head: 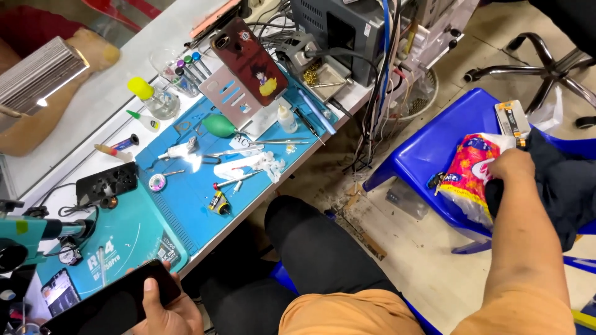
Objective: Cleaning a smartphone screen with a cloth and testing the touch functionality on a repair bench.
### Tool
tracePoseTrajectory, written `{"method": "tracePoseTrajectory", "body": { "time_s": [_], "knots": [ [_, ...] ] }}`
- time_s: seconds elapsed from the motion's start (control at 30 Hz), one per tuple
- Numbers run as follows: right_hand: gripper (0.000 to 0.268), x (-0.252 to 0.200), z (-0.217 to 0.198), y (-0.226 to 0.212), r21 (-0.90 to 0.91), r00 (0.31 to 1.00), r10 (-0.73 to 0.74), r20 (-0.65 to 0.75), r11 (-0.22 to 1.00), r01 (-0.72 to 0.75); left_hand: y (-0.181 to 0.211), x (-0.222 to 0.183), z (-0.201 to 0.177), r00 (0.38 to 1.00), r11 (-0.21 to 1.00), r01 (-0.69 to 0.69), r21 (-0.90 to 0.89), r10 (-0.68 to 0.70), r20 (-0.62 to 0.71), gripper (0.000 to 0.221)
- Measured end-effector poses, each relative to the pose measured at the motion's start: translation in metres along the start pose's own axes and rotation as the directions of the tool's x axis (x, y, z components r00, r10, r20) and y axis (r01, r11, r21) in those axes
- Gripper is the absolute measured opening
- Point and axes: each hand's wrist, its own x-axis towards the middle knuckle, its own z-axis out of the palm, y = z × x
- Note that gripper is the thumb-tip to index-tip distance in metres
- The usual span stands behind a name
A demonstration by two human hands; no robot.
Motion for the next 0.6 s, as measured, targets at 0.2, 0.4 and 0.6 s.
{"method": "tracePoseTrajectory", "body": {
  "time_s": [0.2, 0.4, 0.6],
  "knots": [
    [0.041, -0.052, -0.032, -0.017, 0.724, 0.996, 0.065, 0.053, 0.685, -0.083, -0.006, -0.001, 0.004, 0.999, 0.998, 0.039, -0.038, -0.039, -0.001, 0.053],
    [0.067, -0.004, -0.024, 0.009, 0.406, 0.965, 0.19, -0.18, 0.908, -0.103, 0.004, -0.009, 0.01, 0.998, 0.998, -0.049, -0.034, 0.05, 0.027, 0.051],
    [0.052, -0.013, -0.028, 0.017, 0.935, 0.987, 0.154, 0.054, 0.338, -0.104, 0.008, -0.012, 0.014, 1.0, 0.998, 0.007, -0.068, -0.006, 0.008, 0.052]
  ]
}}
